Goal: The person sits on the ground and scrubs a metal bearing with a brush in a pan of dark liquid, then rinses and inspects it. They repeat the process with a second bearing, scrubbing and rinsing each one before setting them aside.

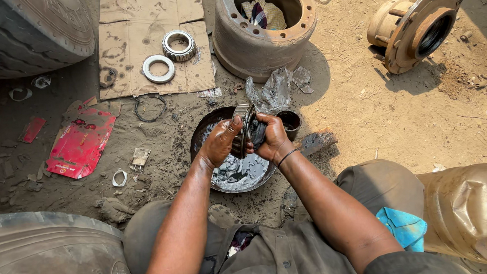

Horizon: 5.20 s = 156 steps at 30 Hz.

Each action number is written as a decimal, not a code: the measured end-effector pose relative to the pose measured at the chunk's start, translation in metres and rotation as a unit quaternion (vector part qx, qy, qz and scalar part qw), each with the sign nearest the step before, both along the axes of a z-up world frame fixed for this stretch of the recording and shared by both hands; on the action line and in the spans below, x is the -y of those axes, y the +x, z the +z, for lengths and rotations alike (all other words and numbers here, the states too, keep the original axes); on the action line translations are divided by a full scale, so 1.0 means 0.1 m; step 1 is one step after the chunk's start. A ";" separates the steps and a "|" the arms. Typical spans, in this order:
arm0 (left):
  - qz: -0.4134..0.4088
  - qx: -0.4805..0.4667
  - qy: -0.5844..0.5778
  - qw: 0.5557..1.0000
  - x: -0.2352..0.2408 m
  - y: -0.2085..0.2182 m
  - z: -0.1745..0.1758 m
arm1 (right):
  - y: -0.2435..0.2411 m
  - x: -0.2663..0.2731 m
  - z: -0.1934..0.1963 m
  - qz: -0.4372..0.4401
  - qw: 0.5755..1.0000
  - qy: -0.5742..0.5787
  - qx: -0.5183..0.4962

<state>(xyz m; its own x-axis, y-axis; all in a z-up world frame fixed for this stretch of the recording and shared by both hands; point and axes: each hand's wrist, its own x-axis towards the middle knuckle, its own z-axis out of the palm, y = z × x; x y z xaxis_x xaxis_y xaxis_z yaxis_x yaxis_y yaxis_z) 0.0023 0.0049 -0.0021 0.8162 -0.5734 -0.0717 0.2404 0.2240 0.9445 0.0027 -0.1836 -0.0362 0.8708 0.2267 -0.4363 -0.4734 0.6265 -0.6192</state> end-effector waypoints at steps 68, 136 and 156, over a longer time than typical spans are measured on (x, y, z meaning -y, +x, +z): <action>0.224 -0.462 -0.009 0.858 0.05 0.57 -2.73 | 0.56 0.31 -2.72 0.088 0.930 -0.213 -0.285; 0.247 0.082 0.255 0.931 0.23 0.10 -0.68 | 0.60 0.12 -0.23 0.202 0.843 -0.495 0.056; 0.257 -0.199 -0.146 0.934 0.07 0.18 -0.32 | 0.37 0.14 -0.15 0.116 0.983 0.106 -0.093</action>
<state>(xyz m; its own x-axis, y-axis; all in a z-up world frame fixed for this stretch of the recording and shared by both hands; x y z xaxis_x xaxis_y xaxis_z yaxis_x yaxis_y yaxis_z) 0.0204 -0.0023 -0.0336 0.9312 -0.1553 -0.3297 0.3491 0.6400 0.6845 0.0396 -0.1972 -0.0514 0.6946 0.5129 -0.5045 -0.7114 0.5944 -0.3750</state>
